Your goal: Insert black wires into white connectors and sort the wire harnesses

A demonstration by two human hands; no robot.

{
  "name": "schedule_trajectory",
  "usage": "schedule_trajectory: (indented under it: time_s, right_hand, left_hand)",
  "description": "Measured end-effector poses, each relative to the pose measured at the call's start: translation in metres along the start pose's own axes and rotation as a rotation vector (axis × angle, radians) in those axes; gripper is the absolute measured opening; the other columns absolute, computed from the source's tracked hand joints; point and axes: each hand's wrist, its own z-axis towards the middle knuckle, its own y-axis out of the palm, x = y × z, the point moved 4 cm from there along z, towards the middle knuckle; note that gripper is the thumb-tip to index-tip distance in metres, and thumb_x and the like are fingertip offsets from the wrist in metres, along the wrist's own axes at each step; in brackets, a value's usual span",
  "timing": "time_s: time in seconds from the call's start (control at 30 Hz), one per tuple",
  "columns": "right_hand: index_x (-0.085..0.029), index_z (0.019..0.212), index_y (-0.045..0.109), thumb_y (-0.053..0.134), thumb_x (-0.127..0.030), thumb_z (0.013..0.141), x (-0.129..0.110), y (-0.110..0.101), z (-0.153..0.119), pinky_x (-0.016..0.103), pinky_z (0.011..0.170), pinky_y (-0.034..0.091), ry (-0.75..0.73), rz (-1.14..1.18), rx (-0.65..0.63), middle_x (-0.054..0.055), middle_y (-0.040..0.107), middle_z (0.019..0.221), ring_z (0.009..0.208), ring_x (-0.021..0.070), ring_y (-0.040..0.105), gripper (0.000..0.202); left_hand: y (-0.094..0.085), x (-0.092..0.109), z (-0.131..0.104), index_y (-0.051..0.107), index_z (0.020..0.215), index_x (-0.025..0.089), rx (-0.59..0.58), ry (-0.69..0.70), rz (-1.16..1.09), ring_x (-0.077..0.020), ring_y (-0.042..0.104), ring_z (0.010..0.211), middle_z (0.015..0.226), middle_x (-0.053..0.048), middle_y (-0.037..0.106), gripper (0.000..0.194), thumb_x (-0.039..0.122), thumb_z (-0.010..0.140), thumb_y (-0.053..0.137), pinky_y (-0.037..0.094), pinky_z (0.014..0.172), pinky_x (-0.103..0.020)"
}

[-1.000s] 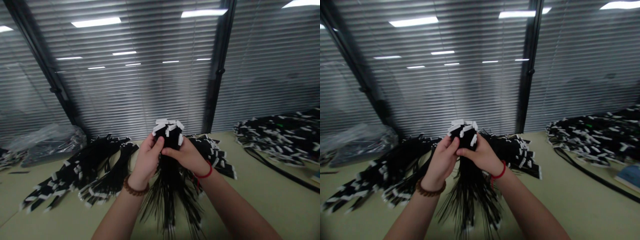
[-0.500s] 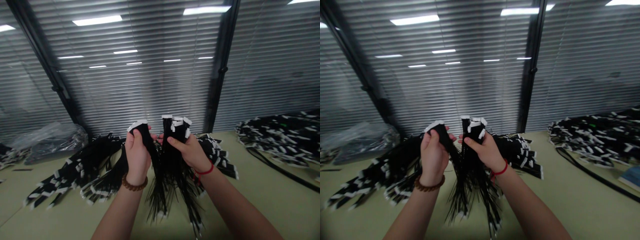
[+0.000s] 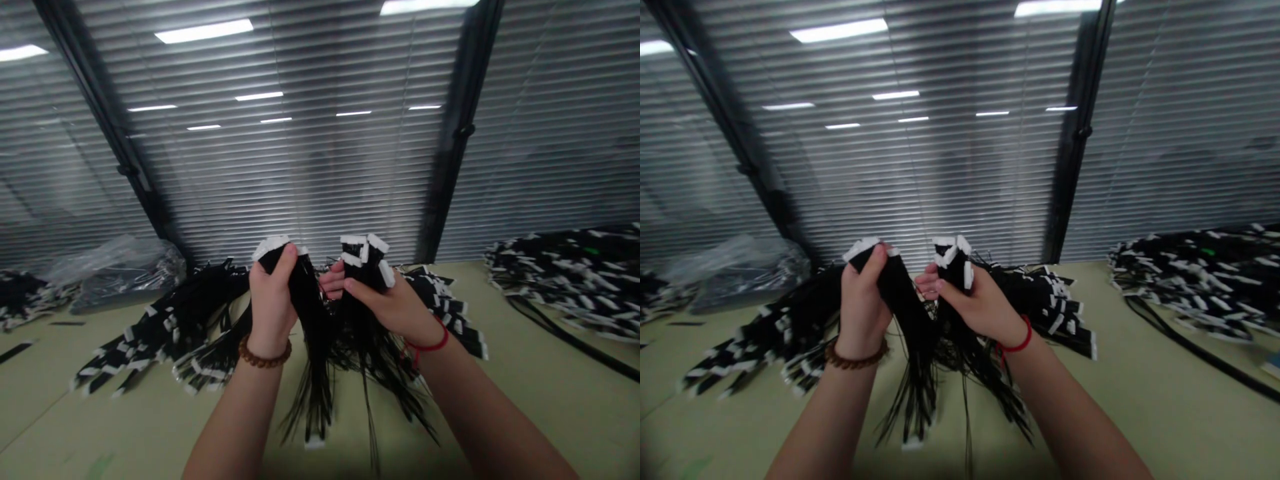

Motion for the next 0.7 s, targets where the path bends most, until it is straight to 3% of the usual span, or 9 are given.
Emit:
schedule_trajectory:
  time_s: [0.1,0.2,0.3,0.4,0.5,0.6,0.7]
  right_hand:
    - [-0.016,0.100,0.059,0.063,-0.035,0.084,0.002,-0.002,0.002,0.035,0.080,0.057,0.021,0.088,0.053,0.005,0.071,0.086,0.077,0.0162,0.069,0.025]
    - [-0.016,0.097,0.061,0.066,-0.033,0.081,0.001,0.001,0.002,0.031,0.070,0.057,-0.031,-0.081,0.086,0.003,0.069,0.079,0.069,0.0146,0.066,0.024]
    - [-0.016,0.098,0.063,0.071,-0.030,0.075,-0.004,0.006,0.000,0.031,0.071,0.056,-0.103,-0.221,0.132,0.004,0.069,0.086,0.077,0.0175,0.066,0.027]
    - [-0.016,0.090,0.064,0.072,-0.030,0.074,-0.008,0.004,-0.002,0.032,0.075,0.055,-0.125,-0.257,0.230,0.006,0.069,0.089,0.085,0.0202,0.066,0.022]
    - [-0.016,0.085,0.066,0.078,-0.030,0.068,-0.010,-0.002,-0.002,0.033,0.075,0.054,-0.114,-0.238,0.310,0.006,0.070,0.086,0.081,0.0201,0.065,0.025]
    - [-0.017,0.087,0.068,0.083,-0.029,0.061,-0.007,-0.003,0.000,0.031,0.077,0.053,-0.082,-0.155,0.217,0.003,0.071,0.086,0.080,0.0181,0.064,0.032]
    - [-0.018,0.088,0.069,0.084,-0.030,0.061,-0.001,-0.003,0.003,0.029,0.075,0.053,-0.047,-0.008,0.144,0.001,0.069,0.079,0.075,0.0148,0.063,0.034]
  left_hand:
    - [0.001,0.000,0.000,0.066,0.080,0.017,0.003,0.018,-0.083,-0.0094,0.062,0.066,0.074,0.002,0.066,0.021,0.027,0.068,0.080,0.051,0.067,-0.019]
    - [0.011,-0.007,-0.009,0.066,0.083,0.018,-0.115,0.004,-0.065,-0.0105,0.063,0.073,0.077,0.001,0.067,0.016,0.026,0.074,0.076,0.051,0.073,-0.020]
    - [0.018,-0.015,-0.019,0.064,0.089,0.020,-0.230,0.042,-0.009,-0.0122,0.063,0.080,0.084,0.000,0.067,0.012,0.026,0.081,0.070,0.049,0.080,-0.024]
    - [0.015,-0.019,-0.021,0.063,0.096,0.021,-0.235,0.080,0.066,-0.0133,0.061,0.089,0.094,-0.001,0.066,0.014,0.028,0.084,0.066,0.047,0.087,-0.026]
    - [0.014,-0.018,-0.019,0.062,0.099,0.021,-0.293,0.115,0.162,-0.0145,0.061,0.092,0.096,-0.001,0.065,0.026,0.032,0.078,0.073,0.045,0.089,-0.026]
    - [0.017,-0.017,-0.017,0.062,0.094,0.020,-0.366,0.025,0.169,-0.0136,0.061,0.084,0.087,0.001,0.064,0.037,0.028,0.065,0.084,0.047,0.081,-0.024]
    - [0.015,-0.014,-0.015,0.057,0.085,0.021,-0.227,-0.088,0.035,-0.0097,0.057,0.061,0.068,0.006,0.059,0.033,0.027,0.066,0.082,0.047,0.061,-0.020]
